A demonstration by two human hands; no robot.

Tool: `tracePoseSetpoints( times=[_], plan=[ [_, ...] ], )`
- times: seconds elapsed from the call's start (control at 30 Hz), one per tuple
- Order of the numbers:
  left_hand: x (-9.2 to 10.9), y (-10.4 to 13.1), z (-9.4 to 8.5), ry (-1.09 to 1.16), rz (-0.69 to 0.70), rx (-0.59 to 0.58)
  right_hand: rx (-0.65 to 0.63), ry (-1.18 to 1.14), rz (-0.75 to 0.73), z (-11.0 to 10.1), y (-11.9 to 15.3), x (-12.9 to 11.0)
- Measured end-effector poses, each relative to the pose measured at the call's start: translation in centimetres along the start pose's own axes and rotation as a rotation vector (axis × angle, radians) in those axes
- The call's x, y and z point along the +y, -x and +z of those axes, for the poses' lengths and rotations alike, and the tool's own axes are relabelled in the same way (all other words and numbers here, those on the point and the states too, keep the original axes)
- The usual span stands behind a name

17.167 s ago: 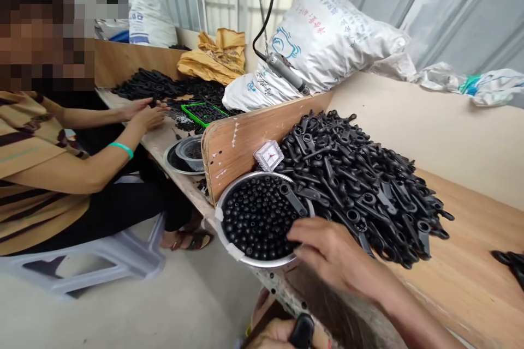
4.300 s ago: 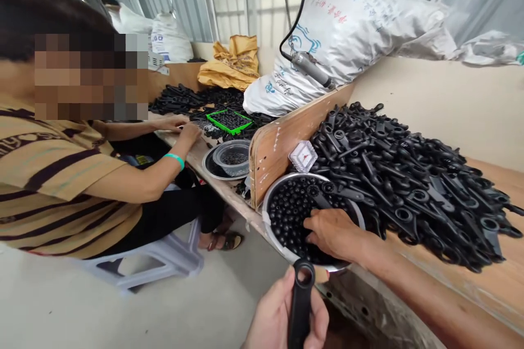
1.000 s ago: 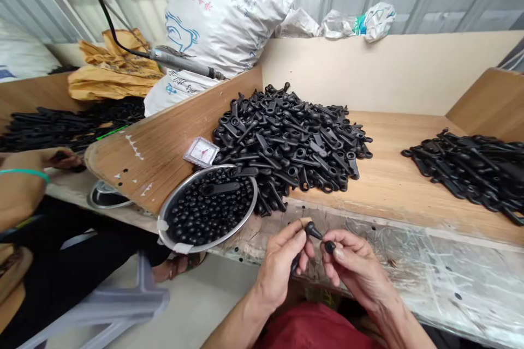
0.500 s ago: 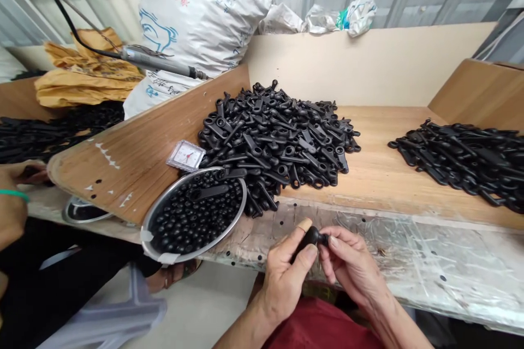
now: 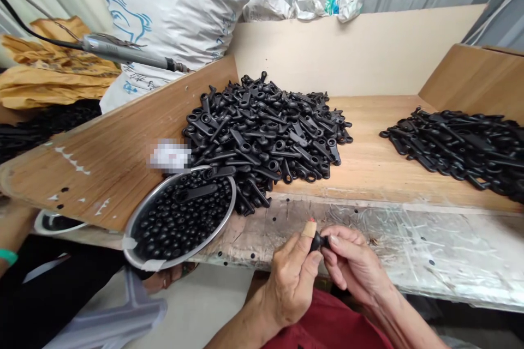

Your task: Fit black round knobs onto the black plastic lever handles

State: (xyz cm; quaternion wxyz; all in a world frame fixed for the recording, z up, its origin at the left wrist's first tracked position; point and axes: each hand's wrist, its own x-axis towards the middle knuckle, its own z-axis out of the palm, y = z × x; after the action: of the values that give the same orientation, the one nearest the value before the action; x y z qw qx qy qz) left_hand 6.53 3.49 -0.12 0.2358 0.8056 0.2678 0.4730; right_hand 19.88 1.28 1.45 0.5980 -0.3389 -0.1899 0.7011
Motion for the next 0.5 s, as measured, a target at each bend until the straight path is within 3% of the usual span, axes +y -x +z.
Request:
tracePoseSetpoints(
  times=[0.27,0.4,0.5],
  plan=[
    [-1.6,-0.9,1.8,-0.202,0.163,-0.030,0.108,0.077,0.113,-1.3,-0.8,-1.2],
    [-2.1,-2.5,3.6,-0.150,0.211,-0.163,0.140,0.216,0.076,-3.3,-0.6,-2.9],
    [-2.2,-2.3,4.7,-0.182,0.204,-0.261,0.239,0.347,-0.038,-5.4,0.2,-5.6]
  ],
)
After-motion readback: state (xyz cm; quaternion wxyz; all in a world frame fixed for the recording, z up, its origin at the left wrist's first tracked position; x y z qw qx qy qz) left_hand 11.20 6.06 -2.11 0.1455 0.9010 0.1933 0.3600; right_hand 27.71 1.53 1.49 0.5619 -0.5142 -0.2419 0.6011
